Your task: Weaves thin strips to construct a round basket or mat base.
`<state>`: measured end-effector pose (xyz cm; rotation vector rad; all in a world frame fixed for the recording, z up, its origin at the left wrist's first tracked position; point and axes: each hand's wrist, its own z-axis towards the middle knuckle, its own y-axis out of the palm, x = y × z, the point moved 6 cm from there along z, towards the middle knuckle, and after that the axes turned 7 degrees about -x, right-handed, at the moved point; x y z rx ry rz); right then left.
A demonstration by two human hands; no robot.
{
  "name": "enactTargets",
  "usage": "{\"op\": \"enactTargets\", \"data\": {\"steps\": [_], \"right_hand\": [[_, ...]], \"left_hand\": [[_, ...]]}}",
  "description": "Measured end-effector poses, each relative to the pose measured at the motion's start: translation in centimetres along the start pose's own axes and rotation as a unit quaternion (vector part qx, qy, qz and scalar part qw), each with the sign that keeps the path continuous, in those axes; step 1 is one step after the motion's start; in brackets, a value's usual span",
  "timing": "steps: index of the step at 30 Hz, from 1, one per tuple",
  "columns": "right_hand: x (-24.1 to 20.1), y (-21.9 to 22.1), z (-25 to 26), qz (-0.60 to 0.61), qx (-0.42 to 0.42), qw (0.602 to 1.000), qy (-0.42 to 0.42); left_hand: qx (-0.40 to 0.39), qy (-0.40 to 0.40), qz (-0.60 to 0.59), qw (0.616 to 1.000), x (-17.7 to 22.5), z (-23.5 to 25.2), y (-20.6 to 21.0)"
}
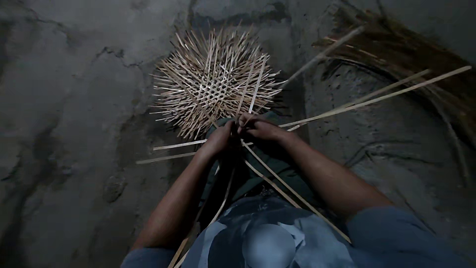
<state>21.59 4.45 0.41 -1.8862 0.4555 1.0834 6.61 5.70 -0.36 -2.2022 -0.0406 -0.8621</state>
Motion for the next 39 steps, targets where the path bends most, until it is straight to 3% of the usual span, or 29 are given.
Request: {"op": "enactTargets", "data": {"steps": [3,10,15,20,28,33,39], "right_hand": [[1.2,0.2,-0.6,0.074,0.035,0.997,-0.002],[0.6,1.2,1.4,0.049,0.14,0.977,0.155],[0.2,-0.5,-0.6,0.022,0.166,0.981,0.093],[0.0,1.1,-2.4,-0.204,0.03,0.977,0.051],[-1.1,3.8,-2.5,-0.272,0.135,0.953,-0.013],[-0.7,3.9,-2.8,-0.291,0.154,0.943,-0.053],[-1.9,3.7,-2.6,-0.294,0.152,0.943,-0.035]], "left_hand": [[-0.018,-0.001,-0.019,1.0,0.0,0.3,-0.1],[0.023,0.045,-0.056,0.997,0.7,-2.1,-0.1],[0.138,0.101,0.018,0.985,-0.4,-3.5,0.3],[0.181,0.088,0.036,0.979,-2.1,-5.0,1.2],[0.227,0.04,0.084,0.97,-2.0,-6.0,1.5],[0.205,0.022,0.093,0.974,-1.2,-5.8,1.3],[0.201,0.041,0.081,0.975,-1.9,-5.3,1.1]]}}
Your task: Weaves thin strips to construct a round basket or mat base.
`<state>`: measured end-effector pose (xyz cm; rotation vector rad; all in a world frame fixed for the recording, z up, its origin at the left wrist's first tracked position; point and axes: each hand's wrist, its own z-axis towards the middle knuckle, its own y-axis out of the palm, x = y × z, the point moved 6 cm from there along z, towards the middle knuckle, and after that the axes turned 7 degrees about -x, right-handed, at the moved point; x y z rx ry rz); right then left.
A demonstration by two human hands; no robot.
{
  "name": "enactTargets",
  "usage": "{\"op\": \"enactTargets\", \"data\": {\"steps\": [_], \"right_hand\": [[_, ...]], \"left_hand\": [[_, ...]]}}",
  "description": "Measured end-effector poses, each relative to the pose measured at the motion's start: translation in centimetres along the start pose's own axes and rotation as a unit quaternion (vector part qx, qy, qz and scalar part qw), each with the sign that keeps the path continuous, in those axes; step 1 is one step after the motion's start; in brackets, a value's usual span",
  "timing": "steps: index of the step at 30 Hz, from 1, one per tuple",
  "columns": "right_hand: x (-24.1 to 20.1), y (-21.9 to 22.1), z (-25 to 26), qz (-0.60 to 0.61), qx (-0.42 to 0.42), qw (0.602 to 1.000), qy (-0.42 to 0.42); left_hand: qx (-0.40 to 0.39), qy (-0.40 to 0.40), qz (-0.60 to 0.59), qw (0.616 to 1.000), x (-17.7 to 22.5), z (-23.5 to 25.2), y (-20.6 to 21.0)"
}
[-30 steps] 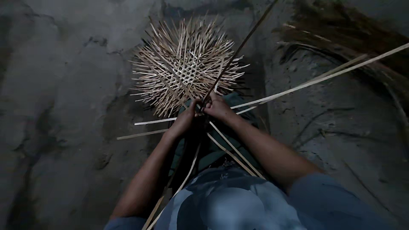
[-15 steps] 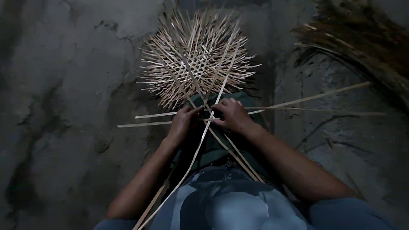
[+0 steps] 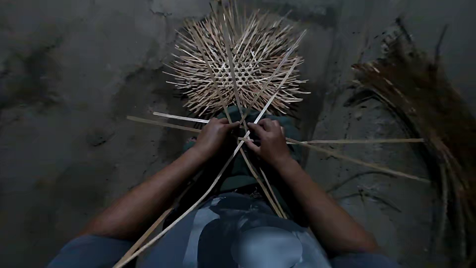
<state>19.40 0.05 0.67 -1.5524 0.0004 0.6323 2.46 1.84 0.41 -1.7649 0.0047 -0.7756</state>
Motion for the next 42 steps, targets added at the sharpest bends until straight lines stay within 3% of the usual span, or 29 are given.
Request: {"op": "enactTargets", "data": {"steps": [4,14,24,31,36,42], "right_hand": [[0.4,0.7,0.6,0.073,-0.072,0.995,-0.015],[1.0,1.2,0.3,0.101,-0.04,0.991,-0.072],[1.0,1.5,0.3,0.084,-0.036,0.991,-0.094],[0.5,0.1,0.6,0.059,-0.064,0.996,-0.02],[1.0,0.7,0.5,0.087,-0.044,0.994,-0.039],[1.5,1.1,0.5,0.106,-0.022,0.993,-0.045]], "left_hand": [[0.006,0.011,-0.01,1.0,0.2,0.0,0.0],[-0.037,0.064,-0.017,0.997,0.1,1.1,0.1],[0.003,0.072,-0.027,0.997,-0.2,0.7,0.3],[0.016,0.049,-0.041,0.998,-0.4,0.1,0.0],[0.029,0.042,-0.036,0.998,-0.6,0.1,0.3],[-0.021,-0.02,-0.016,0.999,0.0,0.8,0.1]]}}
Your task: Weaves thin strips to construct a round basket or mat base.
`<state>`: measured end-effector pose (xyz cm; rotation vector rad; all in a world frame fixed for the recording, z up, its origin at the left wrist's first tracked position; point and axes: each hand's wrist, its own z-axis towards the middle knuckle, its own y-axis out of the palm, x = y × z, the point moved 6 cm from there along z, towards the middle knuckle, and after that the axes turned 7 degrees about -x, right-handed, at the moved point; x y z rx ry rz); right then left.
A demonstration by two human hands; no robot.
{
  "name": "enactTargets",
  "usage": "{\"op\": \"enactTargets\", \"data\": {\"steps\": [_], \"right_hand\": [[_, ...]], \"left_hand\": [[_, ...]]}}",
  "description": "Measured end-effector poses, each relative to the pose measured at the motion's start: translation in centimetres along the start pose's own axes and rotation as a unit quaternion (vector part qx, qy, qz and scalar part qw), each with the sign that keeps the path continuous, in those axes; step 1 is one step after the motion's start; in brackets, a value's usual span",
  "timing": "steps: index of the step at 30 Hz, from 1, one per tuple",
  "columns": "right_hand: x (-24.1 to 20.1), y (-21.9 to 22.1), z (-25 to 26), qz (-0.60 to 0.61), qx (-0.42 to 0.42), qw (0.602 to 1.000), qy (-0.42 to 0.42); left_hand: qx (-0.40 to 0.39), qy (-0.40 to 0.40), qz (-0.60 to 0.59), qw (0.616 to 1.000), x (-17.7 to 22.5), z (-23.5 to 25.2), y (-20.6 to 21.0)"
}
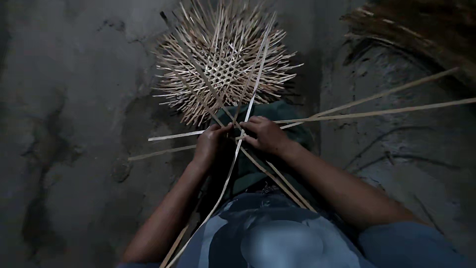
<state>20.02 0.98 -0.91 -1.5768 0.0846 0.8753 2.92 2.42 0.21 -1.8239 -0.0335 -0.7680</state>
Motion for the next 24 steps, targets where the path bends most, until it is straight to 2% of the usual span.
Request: {"op": "enactTargets", "data": {"steps": [2,5,7,9,11,14,17,20,24], "right_hand": [[-0.4,0.0,0.0,-0.021,-0.013,0.999,0.033],[-1.4,-0.5,0.4,-0.069,-0.115,0.983,0.129],[-1.3,-1.4,1.0,-0.073,-0.17,0.97,0.16],[-0.9,-3.2,2.1,-0.072,-0.174,0.969,0.156],[-0.5,-6.0,4.0,-0.074,-0.153,0.978,0.118],[-0.4,-12.2,7.9,-0.11,-0.074,0.991,0.008],[-1.9,-18.7,10.9,-0.203,0.023,0.977,-0.066],[-4.3,-23.5,13.1,-0.272,0.061,0.951,-0.134],[-6.8,-26.6,15.6,-0.292,0.072,0.929,-0.216]], "left_hand": [[-0.005,-0.003,0.007,1.0,0.0,0.1,-0.2],[0.005,0.02,0.026,0.999,-0.7,0.4,-2.1],[-0.064,0.005,0.018,0.998,-1.6,1.1,-4.4],[-0.153,0.021,-0.028,0.988,-2.2,1.6,-6.7],[-0.198,0.043,-0.12,0.972,-2.2,2.2,-8.9],[-0.169,0.059,-0.204,0.963,-1.7,4.0,-12.3],[-0.129,0.091,-0.26,0.953,1.8,4.9,-14.9],[-0.071,0.097,-0.326,0.938,4.9,5.1,-15.6],[-0.031,0.103,-0.419,0.902,6.2,5.2,-14.8]]}}
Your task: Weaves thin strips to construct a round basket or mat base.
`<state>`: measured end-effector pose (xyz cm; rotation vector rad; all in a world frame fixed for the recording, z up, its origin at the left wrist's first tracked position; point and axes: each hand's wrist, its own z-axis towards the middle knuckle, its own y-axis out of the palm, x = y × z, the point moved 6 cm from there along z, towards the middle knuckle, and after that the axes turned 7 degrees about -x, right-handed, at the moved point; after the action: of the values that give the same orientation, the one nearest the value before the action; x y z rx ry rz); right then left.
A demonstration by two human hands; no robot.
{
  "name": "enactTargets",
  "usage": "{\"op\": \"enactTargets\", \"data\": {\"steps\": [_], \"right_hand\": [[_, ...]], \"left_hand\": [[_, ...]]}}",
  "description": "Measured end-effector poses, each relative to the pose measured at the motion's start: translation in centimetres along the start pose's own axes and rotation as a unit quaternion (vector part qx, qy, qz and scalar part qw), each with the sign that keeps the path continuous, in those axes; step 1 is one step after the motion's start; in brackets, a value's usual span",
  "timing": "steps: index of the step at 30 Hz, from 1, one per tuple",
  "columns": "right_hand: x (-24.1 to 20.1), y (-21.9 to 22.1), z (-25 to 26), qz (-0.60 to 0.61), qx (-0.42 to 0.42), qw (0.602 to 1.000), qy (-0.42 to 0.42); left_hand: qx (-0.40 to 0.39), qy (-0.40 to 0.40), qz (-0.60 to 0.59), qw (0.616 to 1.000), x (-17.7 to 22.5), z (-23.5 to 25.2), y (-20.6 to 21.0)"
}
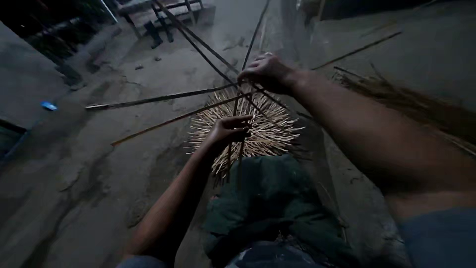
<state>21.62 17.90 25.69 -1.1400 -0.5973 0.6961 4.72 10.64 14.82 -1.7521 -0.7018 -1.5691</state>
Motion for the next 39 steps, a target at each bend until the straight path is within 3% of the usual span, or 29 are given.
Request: {"op": "enactTargets", "data": {"steps": [4,7,12,16,20,22,25,28,30,34,39], "right_hand": [[-2.0,-1.1,1.6,-0.032,-0.024,0.999,-0.022],[-5.0,0.9,0.5,-0.014,-0.022,0.999,-0.04],[-13.1,13.0,-8.3,0.103,-0.057,0.992,0.042],[-19.4,18.4,-13.7,0.173,-0.101,0.974,0.104],[-22.7,19.0,-14.8,0.198,-0.088,0.967,0.131],[-24.5,21.1,-15.9,0.201,-0.09,0.968,0.123],[-24.7,22.4,-16.8,0.173,-0.074,0.975,0.117],[-24.6,21.9,-16.8,0.194,-0.107,0.969,0.114],[-23.6,20.7,-16.5,0.257,-0.13,0.951,0.107],[-19.3,18.2,-17.0,0.243,-0.063,0.955,0.158],[-17.4,18.7,-18.3,0.269,-0.069,0.951,0.133]], "left_hand": [[0.016,-0.015,-0.073,0.997,-1.0,-0.8,0.5],[-0.031,-0.06,-0.082,0.994,-3.3,-3.2,0.2],[-0.171,-0.21,-0.152,0.95,-13.7,-12.4,2.3],[-0.19,-0.277,-0.193,0.922,-18.0,-17.6,6.6],[-0.149,-0.233,-0.132,0.952,-17.8,-17.9,7.8],[-0.148,-0.23,0.0,0.962,-16.7,-17.6,7.6],[-0.154,-0.27,0.271,0.911,-11.9,-16.6,5.8],[0.015,-0.184,0.402,0.897,-9.4,-14.8,3.6],[0.056,-0.111,0.404,0.906,-10.5,-13.3,4.2],[0.109,-0.07,0.422,0.897,-15.1,-12.8,7.0],[0.147,-0.058,0.371,0.915,-15.4,-14.1,7.6]]}}
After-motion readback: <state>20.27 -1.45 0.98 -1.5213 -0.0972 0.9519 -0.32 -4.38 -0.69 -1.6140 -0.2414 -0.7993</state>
